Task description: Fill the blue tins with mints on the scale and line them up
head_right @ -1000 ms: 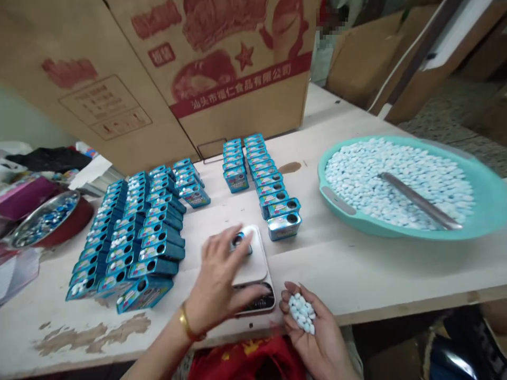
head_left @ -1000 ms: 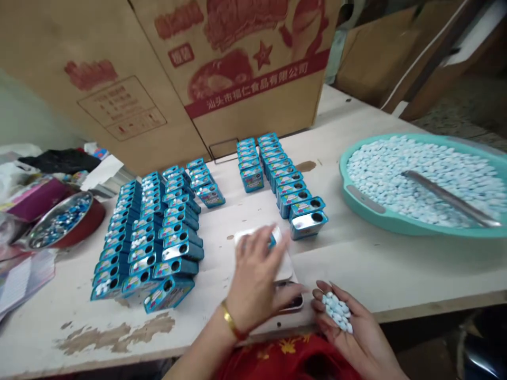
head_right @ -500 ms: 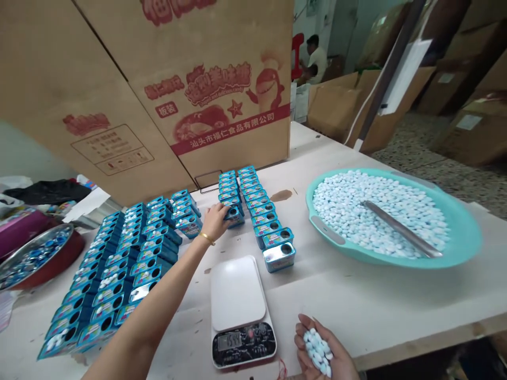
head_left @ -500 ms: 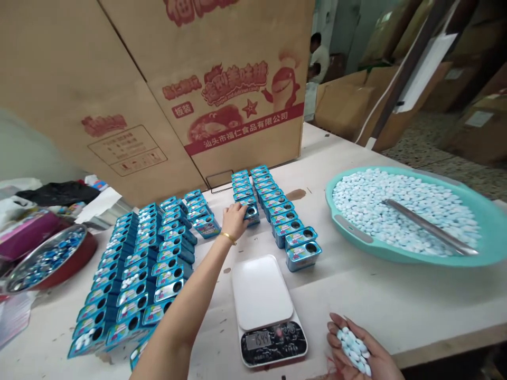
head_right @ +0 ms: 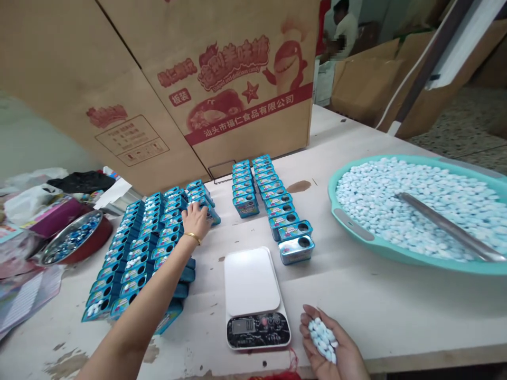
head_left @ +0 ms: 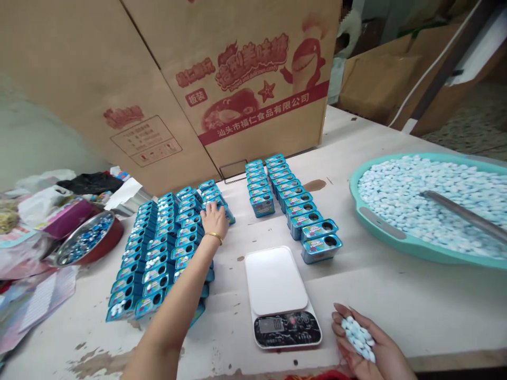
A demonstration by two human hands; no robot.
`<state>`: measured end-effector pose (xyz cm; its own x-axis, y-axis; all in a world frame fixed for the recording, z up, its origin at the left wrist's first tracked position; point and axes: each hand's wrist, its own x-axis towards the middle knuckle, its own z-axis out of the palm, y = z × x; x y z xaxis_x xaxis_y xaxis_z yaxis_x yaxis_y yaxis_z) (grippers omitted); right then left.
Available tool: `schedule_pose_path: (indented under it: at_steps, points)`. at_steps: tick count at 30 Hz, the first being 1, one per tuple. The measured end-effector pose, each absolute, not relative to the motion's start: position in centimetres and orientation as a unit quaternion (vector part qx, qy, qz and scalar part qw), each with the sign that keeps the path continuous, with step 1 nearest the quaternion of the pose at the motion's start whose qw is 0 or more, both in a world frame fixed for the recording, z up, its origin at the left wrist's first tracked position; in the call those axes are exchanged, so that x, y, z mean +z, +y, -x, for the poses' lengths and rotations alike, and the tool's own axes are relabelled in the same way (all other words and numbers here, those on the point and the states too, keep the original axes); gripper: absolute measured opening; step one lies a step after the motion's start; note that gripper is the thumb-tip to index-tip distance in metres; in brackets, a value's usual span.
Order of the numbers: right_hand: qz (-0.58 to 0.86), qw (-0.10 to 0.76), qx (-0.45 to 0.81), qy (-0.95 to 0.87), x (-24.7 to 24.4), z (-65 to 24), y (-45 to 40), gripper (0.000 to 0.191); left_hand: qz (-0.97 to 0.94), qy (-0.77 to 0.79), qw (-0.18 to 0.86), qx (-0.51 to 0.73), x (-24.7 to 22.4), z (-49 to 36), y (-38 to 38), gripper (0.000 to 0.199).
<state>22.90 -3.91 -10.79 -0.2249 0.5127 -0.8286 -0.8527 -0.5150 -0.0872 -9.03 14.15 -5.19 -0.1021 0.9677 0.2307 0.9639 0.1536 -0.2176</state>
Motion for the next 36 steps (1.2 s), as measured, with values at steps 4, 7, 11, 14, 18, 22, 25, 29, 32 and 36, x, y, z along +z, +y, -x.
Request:
schedule_pose_path:
  at_steps: [4, 7, 11, 14, 18, 22, 25, 29, 32, 36]
  points:
    - [0.425, 0.454, 0.762, 0.182, -10.1, -22.6, -4.3, 0.012, 0.685, -0.712, 0.15, 0.035, -4.2, 8.8, 13.4, 0.015]
    - [0.427, 0.461, 0.759, 0.173, -9.7, -22.7, -4.7, 0.012, 0.73, -0.669, 0.126, 0.053, -2.1, 6.5, 11.4, 0.017]
    - [0.412, 0.467, 0.767, 0.153, -9.6, -23.0, -5.1, 0.013, 0.806, -0.58, 0.073, 0.087, 0.9, 1.7, 6.8, 0.021]
    - [0.399, 0.462, 0.78, 0.141, -9.2, -23.0, -5.4, 0.013, 0.847, -0.52, 0.038, 0.106, 1.4, -1.7, 4.1, 0.019]
    - [0.399, 0.452, 0.787, 0.128, -8.5, -22.9, -5.9, 0.013, 0.862, -0.493, 0.01, 0.118, 0.4, -3.9, 3.1, 0.016]
    - [0.396, 0.44, 0.798, 0.116, -8.2, -23.0, -6.3, 0.012, 0.86, -0.507, -0.01, 0.056, 0.6, -3.7, 3.0, 0.018]
    - [0.396, 0.429, 0.804, 0.108, -8.4, -23.2, -6.6, 0.011, 0.84, -0.533, -0.041, -0.091, 1.6, -2.3, 2.3, 0.025]
    - [0.397, 0.41, 0.817, 0.083, -8.5, -23.1, -6.8, 0.011, 0.741, -0.611, -0.074, -0.268, 1.4, 1.0, 0.7, 0.017]
    - [0.402, 0.399, 0.822, 0.059, -8.3, -23.0, -6.7, 0.012, 0.68, -0.656, -0.11, -0.308, -0.2, 3.5, -0.8, 0.018]
    - [0.413, 0.39, 0.822, 0.042, -7.9, -22.8, -6.5, 0.015, 0.646, -0.677, -0.164, -0.312, -2.3, 5.5, -2.4, 0.022]
